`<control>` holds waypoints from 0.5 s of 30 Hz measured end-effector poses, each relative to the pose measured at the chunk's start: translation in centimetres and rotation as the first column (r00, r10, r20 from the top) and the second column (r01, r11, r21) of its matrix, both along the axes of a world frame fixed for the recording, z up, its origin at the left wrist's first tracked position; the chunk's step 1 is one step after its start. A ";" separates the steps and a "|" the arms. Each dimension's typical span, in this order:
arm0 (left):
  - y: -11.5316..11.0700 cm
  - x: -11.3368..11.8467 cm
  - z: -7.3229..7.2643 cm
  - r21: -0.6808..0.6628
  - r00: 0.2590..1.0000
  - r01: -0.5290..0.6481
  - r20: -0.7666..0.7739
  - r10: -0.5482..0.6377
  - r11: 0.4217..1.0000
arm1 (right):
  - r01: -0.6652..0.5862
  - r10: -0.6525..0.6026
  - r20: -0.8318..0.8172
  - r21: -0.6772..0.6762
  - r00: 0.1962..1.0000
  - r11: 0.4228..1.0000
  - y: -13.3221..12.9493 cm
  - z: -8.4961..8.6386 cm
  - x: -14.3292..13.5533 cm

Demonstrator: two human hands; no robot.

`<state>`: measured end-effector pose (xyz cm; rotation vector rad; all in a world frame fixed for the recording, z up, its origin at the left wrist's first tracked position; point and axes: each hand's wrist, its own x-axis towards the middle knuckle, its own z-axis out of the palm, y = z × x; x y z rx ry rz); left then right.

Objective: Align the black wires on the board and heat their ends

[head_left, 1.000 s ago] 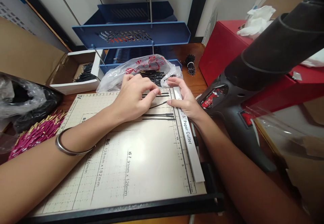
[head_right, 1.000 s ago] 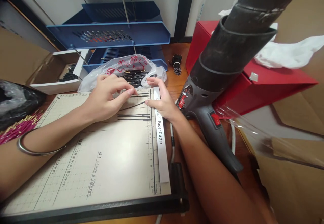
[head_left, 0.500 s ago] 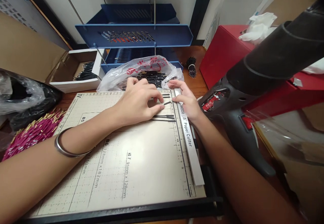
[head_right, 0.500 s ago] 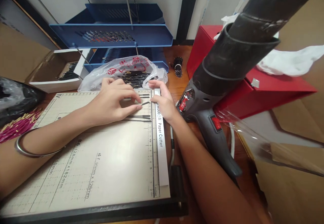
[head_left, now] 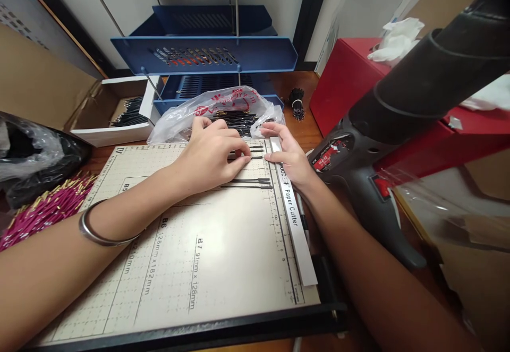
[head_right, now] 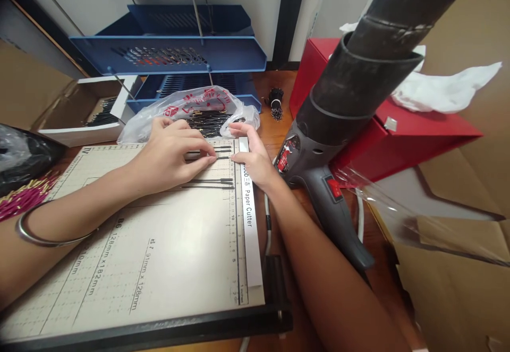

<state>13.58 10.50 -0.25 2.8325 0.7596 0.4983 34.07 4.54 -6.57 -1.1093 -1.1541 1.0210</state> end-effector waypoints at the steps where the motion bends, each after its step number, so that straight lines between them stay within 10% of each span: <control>1: 0.0 0.0 0.0 0.000 1.000 -0.001 0.004 0.001 1.000 | -0.002 0.002 -0.002 -0.002 1.000 1.000 0.0 0.0 0.0; 15: 0.1 0.1 -0.2 -0.007 1.000 0.023 0.017 -0.022 1.000 | -0.003 0.002 0.039 0.039 0.999 0.999 -0.2 0.1 0.0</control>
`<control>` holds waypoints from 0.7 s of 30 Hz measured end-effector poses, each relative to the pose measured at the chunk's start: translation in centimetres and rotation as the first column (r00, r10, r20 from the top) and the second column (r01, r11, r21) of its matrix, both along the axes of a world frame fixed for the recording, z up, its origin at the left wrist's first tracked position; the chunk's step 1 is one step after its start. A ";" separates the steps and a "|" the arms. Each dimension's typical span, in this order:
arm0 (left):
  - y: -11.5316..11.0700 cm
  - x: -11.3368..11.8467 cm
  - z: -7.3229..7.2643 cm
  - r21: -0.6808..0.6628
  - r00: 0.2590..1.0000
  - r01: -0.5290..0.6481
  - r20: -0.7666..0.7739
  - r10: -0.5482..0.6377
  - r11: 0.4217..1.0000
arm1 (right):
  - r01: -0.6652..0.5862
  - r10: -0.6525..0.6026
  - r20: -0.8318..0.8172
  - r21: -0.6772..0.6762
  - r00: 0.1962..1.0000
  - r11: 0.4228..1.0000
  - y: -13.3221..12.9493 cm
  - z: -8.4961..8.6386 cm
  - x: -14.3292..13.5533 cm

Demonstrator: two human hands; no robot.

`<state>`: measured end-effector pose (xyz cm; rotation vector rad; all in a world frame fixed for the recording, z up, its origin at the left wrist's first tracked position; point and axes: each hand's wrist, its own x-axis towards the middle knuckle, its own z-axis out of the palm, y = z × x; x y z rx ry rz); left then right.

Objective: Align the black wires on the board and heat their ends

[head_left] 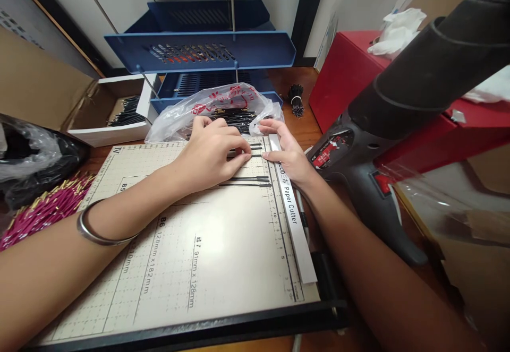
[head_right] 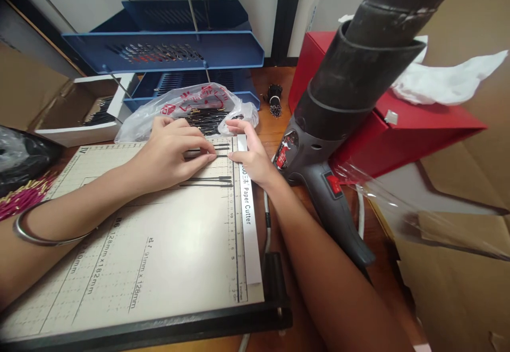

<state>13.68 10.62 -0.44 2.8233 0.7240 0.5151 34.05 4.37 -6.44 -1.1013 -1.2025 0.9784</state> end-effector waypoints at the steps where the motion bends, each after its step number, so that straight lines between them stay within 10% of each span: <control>1: 0.0 0.0 0.0 0.001 1.000 -0.001 0.001 0.001 1.000 | 0.000 0.000 0.004 0.005 1.000 1.000 0.0 0.0 0.0; 21: 0.1 0.0 -0.1 -0.012 1.000 0.007 0.025 -0.007 1.000 | 0.002 -0.002 0.029 0.021 1.000 1.000 0.2 -0.4 0.0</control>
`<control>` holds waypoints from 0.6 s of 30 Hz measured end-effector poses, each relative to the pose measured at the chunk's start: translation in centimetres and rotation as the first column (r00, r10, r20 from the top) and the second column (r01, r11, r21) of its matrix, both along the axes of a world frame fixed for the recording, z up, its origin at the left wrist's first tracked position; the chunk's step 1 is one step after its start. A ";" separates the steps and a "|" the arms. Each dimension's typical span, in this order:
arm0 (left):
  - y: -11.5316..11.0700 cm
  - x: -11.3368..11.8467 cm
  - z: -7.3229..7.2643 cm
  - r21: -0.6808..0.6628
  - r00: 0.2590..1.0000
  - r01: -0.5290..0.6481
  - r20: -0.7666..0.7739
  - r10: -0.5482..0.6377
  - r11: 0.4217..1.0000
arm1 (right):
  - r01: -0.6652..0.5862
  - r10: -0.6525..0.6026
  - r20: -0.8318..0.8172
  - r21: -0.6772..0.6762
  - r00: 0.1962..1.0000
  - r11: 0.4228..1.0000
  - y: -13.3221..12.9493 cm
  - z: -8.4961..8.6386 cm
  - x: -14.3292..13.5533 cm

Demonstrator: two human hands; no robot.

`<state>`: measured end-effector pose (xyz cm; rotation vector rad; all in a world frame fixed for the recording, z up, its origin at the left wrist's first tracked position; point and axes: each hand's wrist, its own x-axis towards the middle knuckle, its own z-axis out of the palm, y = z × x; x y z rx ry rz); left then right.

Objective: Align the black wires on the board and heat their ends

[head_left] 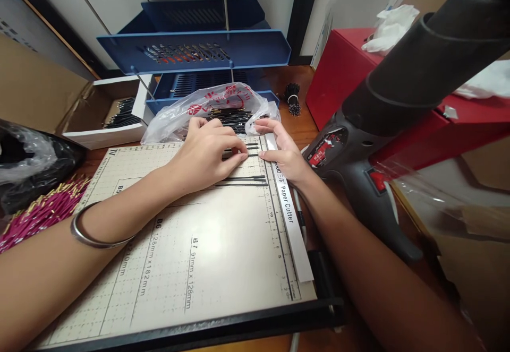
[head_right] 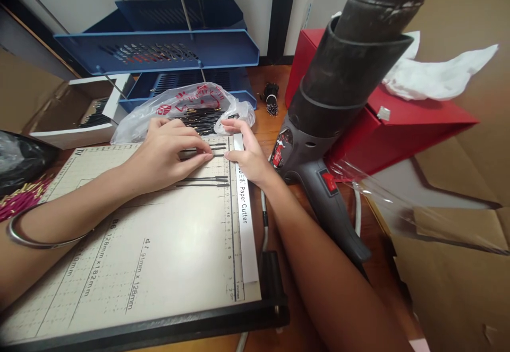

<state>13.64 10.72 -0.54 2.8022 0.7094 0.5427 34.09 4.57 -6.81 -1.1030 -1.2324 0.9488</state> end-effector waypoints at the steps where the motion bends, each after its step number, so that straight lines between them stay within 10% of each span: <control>1: 0.0 0.0 0.0 -0.002 1.000 0.000 -0.003 0.000 1.000 | 0.001 -0.001 -0.009 -0.003 1.000 1.000 0.0 0.0 0.0; 18: 0.0 0.0 -0.1 -0.002 1.000 -0.018 -0.005 0.018 1.000 | -0.007 0.007 -0.012 0.017 1.000 1.000 0.1 -0.2 -0.1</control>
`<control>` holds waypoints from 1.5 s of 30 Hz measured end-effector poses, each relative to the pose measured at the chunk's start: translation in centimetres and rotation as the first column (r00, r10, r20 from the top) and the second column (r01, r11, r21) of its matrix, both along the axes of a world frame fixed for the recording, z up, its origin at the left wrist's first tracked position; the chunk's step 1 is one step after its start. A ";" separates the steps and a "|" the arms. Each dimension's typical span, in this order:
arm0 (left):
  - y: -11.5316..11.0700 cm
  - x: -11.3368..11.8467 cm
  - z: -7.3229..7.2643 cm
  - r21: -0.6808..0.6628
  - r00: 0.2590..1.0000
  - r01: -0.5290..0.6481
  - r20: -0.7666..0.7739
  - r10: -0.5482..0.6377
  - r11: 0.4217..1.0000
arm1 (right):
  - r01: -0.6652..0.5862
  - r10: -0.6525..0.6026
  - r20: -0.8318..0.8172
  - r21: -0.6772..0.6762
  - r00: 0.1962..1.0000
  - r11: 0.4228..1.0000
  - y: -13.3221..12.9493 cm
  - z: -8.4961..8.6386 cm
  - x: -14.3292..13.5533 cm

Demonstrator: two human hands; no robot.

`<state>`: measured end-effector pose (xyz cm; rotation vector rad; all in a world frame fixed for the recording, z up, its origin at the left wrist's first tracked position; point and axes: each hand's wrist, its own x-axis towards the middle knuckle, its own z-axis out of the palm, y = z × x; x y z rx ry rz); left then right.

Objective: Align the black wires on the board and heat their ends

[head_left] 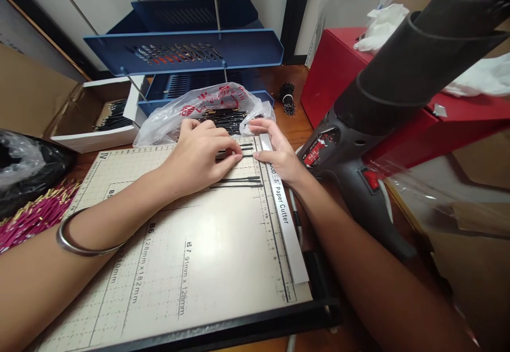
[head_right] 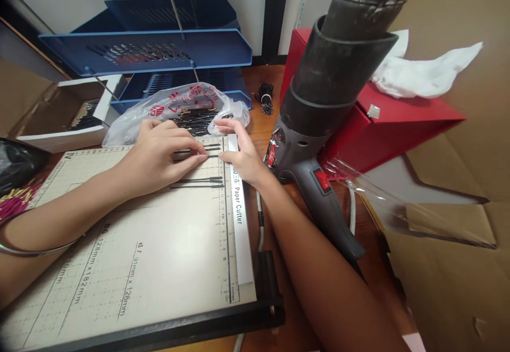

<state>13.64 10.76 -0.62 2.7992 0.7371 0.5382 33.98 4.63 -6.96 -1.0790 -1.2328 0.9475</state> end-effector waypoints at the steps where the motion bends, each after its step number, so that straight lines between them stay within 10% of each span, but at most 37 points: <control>1: 0.0 0.0 0.0 0.000 1.000 0.001 -0.003 -0.001 1.000 | 0.003 -0.003 -0.006 -0.008 1.000 1.000 0.0 0.1 0.0; 32: 0.0 0.2 -0.4 0.145 0.999 -0.008 0.046 0.002 0.989 | 0.042 -0.051 -0.149 -0.069 0.988 0.997 0.4 0.2 -0.3; 45: -0.5 -0.3 0.7 -0.028 0.947 0.320 0.037 -0.319 0.947 | 0.049 -0.059 -0.127 -0.079 0.990 0.996 0.1 0.5 -0.4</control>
